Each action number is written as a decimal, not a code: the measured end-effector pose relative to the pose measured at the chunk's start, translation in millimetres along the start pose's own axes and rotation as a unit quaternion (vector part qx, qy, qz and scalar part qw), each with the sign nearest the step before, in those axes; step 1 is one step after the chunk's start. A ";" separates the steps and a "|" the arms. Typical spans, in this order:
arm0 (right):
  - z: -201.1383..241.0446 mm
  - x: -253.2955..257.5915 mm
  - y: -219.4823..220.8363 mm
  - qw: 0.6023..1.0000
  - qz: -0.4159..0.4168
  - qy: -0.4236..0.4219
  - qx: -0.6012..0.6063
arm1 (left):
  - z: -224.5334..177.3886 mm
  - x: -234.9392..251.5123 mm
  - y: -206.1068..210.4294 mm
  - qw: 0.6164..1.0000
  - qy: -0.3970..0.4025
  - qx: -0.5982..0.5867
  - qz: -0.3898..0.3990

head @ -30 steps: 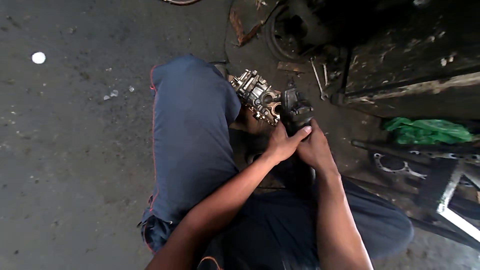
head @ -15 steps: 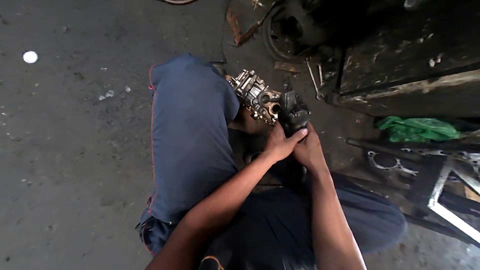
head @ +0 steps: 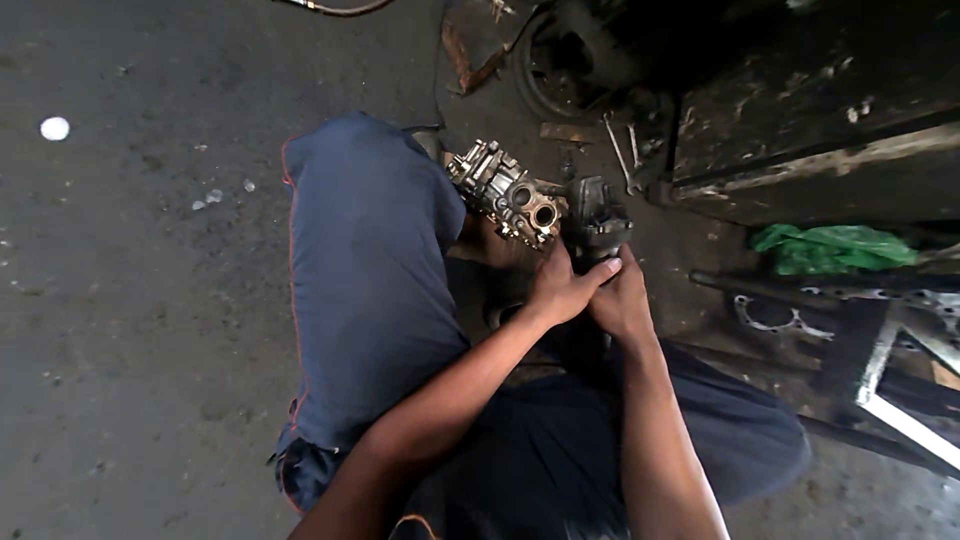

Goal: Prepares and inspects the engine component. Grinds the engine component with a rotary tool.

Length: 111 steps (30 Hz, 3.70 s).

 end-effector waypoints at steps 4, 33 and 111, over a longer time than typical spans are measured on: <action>-6.8 1.9 12.1 1.000 0.030 -0.002 -0.003 | 10.2 1.3 -2.2 1.000 -0.017 -0.007 -0.014; -3.7 -4.6 20.1 0.998 0.043 0.028 -0.030 | 22.0 2.9 -8.4 0.999 -0.043 0.010 -0.031; -19.6 -6.7 33.2 0.992 0.069 0.074 0.074 | 17.8 2.3 -11.2 0.996 -0.015 0.058 -0.070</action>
Point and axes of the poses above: each hand's wrist, its own x-axis towards the middle knuckle, its own y-axis out of the palm, z = x × y, the point moved 10 cm from there along x, towards the middle knuckle, and after that the axes turned 11 degrees about -z, right-handed, at the moved point
